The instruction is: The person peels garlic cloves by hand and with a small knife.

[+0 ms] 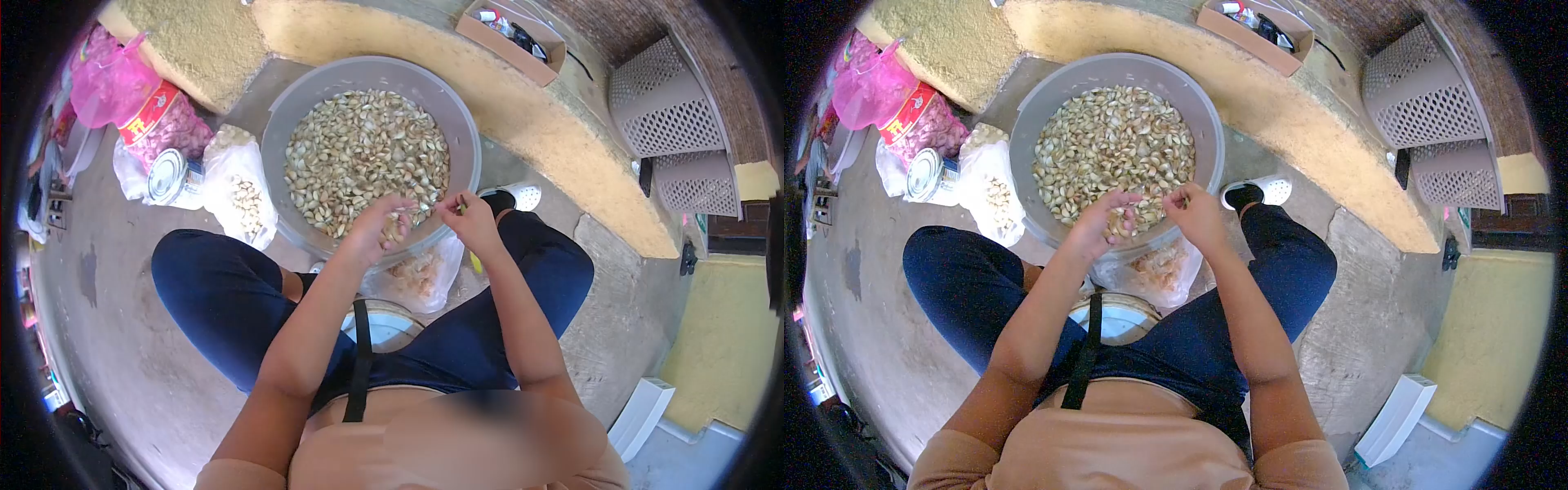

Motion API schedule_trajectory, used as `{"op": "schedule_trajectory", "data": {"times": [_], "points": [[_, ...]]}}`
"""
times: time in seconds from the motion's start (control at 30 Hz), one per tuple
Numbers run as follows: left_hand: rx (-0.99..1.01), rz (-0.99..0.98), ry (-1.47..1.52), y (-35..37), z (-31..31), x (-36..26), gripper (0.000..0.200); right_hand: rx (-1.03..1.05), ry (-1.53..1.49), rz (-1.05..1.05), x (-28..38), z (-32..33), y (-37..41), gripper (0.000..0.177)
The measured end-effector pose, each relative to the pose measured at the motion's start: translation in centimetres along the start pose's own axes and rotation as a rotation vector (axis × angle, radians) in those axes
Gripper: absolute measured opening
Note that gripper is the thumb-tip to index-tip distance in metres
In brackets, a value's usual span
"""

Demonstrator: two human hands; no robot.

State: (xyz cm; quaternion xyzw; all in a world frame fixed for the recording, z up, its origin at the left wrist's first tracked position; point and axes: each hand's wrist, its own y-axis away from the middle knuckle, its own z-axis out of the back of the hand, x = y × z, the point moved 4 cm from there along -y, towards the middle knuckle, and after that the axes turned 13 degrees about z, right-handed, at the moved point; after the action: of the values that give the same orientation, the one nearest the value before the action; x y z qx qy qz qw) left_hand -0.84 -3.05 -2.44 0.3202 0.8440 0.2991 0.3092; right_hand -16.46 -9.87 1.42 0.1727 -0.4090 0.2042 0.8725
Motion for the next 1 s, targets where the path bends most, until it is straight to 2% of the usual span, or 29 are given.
{"op": "schedule_trajectory", "data": {"times": [0.07, 0.17, 0.27, 0.37, 0.47, 0.57, 0.67, 0.77, 0.87, 0.97, 1.0], "points": [[0.102, -0.014, 0.147, 0.5, -0.2, -0.4, 0.029, 0.205, 0.238, 0.002, -0.1, -0.4, 0.1, 0.023], [0.094, -0.041, 0.247, 1.1, 0.7, -0.5, 0.024, 0.485, 0.385, 0.117, -1.4, -3.8, 1.5, 0.022], [0.091, -0.018, 0.329, 1.4, -0.4, -0.7, 0.024, 0.539, 0.548, 0.207, -2.8, -5.6, 1.7, 0.023], [0.129, -0.065, 0.376, 1.6, -0.3, -0.7, 0.019, 0.304, 0.246, 0.237, -0.9, -5.0, 0.1, 0.015], [0.226, -0.141, 0.490, 2.3, -0.7, -0.9, 0.015, 0.332, -0.415, -0.103, 3.6, -3.0, 0.2, 0.022], [0.186, -0.214, 0.587, 3.1, -0.9, -1.2, 0.010, 0.286, -0.605, -0.099, 4.6, -3.5, 1.0, 0.026], [0.038, -0.321, 0.391, 3.3, -0.8, -1.4, 0.009, 0.211, -0.498, -0.059, 5.1, -3.9, 1.2, 0.026], [-0.027, -0.337, 0.224, 3.4, -1.0, -1.2, 0.013, 0.038, -0.573, -0.089, 5.5, -3.8, 1.4, 0.026], [-0.246, -0.331, 0.145, 3.5, -0.9, -0.7, 0.019, -0.077, -0.410, 0.060, 4.9, -3.7, 1.5, 0.027], [-0.358, -0.301, -0.086, 3.3, -0.3, -0.8, 0.025, -0.116, -0.220, 0.136, 6.1, -2.3, 1.7, 0.026], [-0.322, -0.276, -0.162, 3.2, -0.3, -0.8, 0.023, -0.115, -0.202, 0.134, 5.9, -2.1, 1.6, 0.026]]}}
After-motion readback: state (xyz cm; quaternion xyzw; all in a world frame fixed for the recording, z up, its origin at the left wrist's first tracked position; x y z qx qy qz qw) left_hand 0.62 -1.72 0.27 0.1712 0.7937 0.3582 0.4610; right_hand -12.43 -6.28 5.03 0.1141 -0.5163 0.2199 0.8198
